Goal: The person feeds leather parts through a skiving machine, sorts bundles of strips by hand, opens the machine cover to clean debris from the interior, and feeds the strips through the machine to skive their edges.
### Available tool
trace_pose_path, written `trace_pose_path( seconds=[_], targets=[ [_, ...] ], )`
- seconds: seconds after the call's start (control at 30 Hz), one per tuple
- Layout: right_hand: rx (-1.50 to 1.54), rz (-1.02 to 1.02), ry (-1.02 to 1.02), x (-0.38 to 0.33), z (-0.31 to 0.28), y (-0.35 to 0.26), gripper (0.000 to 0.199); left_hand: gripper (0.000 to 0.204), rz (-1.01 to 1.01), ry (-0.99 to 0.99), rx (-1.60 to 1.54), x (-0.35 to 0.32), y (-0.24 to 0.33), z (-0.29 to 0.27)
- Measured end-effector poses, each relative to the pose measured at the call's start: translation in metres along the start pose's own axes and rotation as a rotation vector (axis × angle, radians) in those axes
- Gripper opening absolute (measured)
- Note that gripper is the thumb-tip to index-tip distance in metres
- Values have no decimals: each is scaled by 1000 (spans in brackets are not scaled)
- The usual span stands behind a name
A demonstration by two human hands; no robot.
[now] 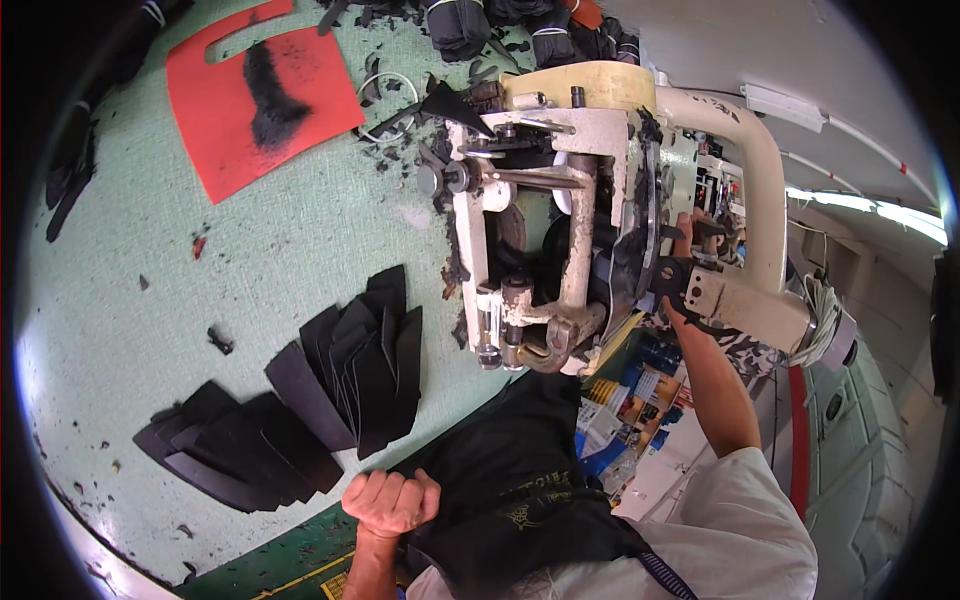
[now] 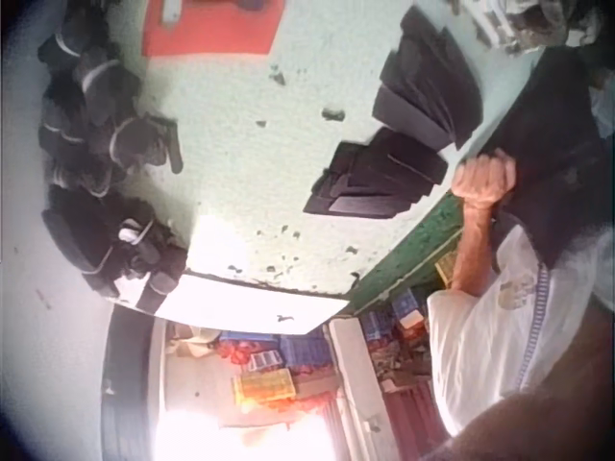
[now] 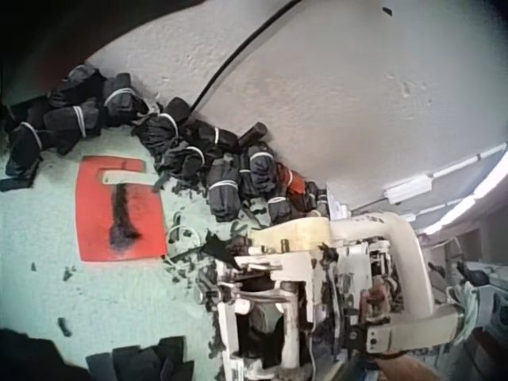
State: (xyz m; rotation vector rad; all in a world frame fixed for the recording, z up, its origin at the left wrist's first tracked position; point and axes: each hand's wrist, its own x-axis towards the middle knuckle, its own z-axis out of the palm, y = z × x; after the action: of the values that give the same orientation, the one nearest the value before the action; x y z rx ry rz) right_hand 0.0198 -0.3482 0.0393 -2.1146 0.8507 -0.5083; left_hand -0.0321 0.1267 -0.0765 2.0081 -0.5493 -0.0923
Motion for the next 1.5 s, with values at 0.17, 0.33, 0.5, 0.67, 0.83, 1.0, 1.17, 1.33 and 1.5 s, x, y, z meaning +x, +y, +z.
trace_pose_path(
  seconds=[0.17, 0.33, 0.5, 0.67, 0.83, 1.0, 1.17, 1.33, 1.5],
  targets=[
    [-358, -117, -52, 22, -12, 29, 38, 31, -9, -36, -18, 1, 1, 1],
    [-533, -259, 30, 10, -1, 11, 22, 33, -25, -44, 27, 2, 1, 0],
    [-468, -227, 12, -1, 10, -7, 20, 32, -46, -33, 12, 2, -1, 4],
    [-192, -233, 119, -2, 29, -5, 25, 28, -80, -45, -26, 2, 2, -1],
    [-133, -15, 126, -2, 11, -3, 24, 28, -93, -66, -25, 3, 2, -2],
    [-256, -238, -18, 5, -3, 10, 22, 32, -108, -66, -6, 0, 2, 0],
    [-240, -215, -8, 5, -3, 10, 21, 31, -110, -97, 11, 2, 1, -3],
    [-214, -195, 0, 2, -3, 8, 21, 31, -105, -80, 13, 3, 1, -2],
    [-209, -219, -24, -1, 11, -1, 21, 28, -97, -78, -32, 1, 1, -2]
  ],
)
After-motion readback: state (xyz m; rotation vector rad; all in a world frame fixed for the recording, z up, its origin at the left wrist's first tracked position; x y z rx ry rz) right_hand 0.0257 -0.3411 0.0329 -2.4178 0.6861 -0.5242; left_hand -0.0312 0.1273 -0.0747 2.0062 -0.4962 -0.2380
